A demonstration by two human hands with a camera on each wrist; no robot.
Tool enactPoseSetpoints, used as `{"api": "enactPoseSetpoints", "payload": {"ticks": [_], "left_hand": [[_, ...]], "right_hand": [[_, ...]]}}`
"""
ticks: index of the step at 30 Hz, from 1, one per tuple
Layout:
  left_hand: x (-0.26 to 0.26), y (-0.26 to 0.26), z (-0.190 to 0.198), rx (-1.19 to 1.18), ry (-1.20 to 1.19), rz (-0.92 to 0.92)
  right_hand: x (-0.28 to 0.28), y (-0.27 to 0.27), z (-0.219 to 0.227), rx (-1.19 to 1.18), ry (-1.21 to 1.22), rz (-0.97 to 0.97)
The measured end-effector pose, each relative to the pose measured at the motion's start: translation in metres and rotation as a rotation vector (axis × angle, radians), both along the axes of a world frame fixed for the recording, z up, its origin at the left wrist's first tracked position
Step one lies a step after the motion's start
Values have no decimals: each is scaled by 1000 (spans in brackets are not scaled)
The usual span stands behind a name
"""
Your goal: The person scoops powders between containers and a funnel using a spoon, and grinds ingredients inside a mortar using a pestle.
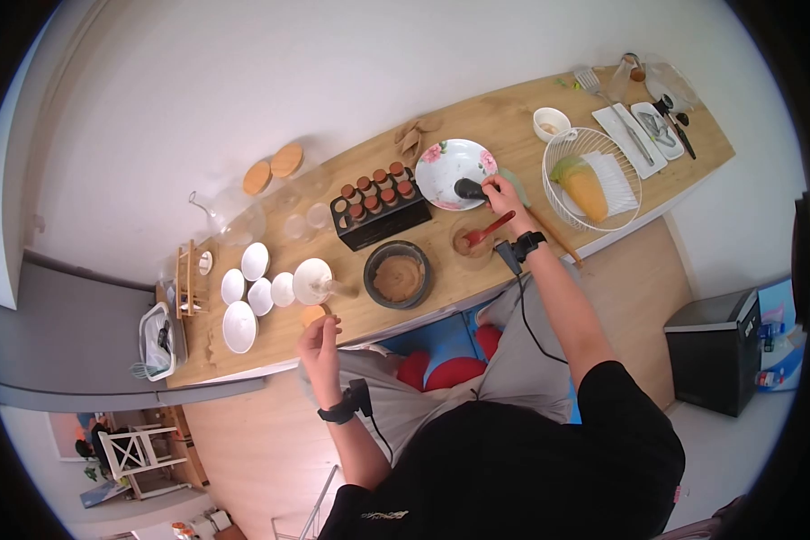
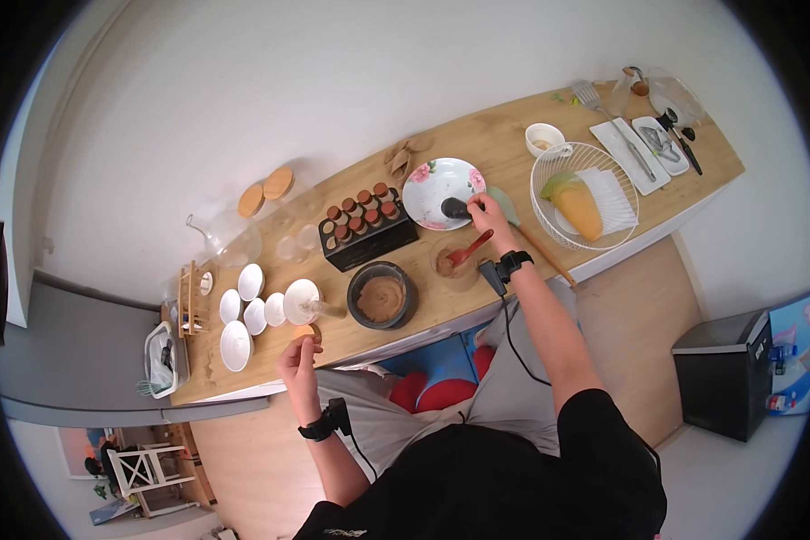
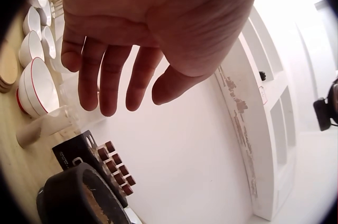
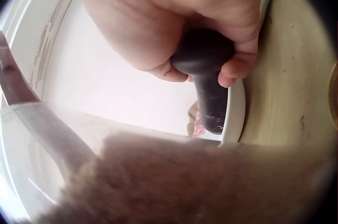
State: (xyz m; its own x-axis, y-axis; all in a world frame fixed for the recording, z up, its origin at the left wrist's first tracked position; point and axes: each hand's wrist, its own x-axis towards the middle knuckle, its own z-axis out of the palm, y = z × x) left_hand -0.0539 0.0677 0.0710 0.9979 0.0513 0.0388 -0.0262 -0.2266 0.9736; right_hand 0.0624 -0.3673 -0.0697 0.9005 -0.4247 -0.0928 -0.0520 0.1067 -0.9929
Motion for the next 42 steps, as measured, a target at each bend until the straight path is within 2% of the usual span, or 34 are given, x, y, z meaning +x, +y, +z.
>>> {"api": "enactPoseSetpoints", "payload": {"ticks": [2, 6, 8, 13, 15, 16, 17, 20, 21, 24, 25, 27, 31, 33, 34, 35, 37, 42], "left_hand": [[0, 0, 0, -3, 3, 8], [1, 3, -8, 0, 8, 8], [2, 6, -13, 0, 4, -1], [18, 18, -30, 16, -46, 34], [35, 29, -37, 187, -55, 115], [45, 32, -42, 275, -172, 161], [53, 32, -39, 275, -172, 164], [80, 37, -39, 677, -98, 262], [89, 40, -45, 676, -98, 265], [110, 35, -49, 922, 65, 165], [115, 34, -53, 921, 63, 165], [122, 35, -63, 1084, -20, 165], [133, 48, -70, 1031, -43, 161], [134, 53, -61, 904, -131, 222], [135, 55, -53, 785, -126, 167], [131, 56, -49, 785, -121, 169], [116, 51, -30, 377, -77, 103], [90, 32, -15, 211, -69, 60]], "right_hand": [[6, -3, -17, -217, -131, -10], [4, -1, -22, -377, -197, 17], [3, -1, -20, -611, -261, 1], [-20, -5, 6, -567, -192, 56], [-33, -8, 17, -280, 42, 96], [-40, -7, 16, -293, -25, 52], [-49, -7, 18, -293, -25, 54], [-77, -13, 19, -281, -70, -32], [-88, -18, 16, -295, -99, -57], [-121, -10, 19, -268, -115, -112], [-133, -6, 24, -228, -101, -145], [-151, 2, 28, -225, -90, -152], [-179, 13, 23, -304, 17, -139], [-184, 14, 22, -316, 24, -138], [-185, 16, 22, -326, 32, -140], [-186, 17, 22, -326, 35, -136], [-186, 17, 23, -328, 56, -119], [-177, 35, 14, -290, 26, -89]]}}
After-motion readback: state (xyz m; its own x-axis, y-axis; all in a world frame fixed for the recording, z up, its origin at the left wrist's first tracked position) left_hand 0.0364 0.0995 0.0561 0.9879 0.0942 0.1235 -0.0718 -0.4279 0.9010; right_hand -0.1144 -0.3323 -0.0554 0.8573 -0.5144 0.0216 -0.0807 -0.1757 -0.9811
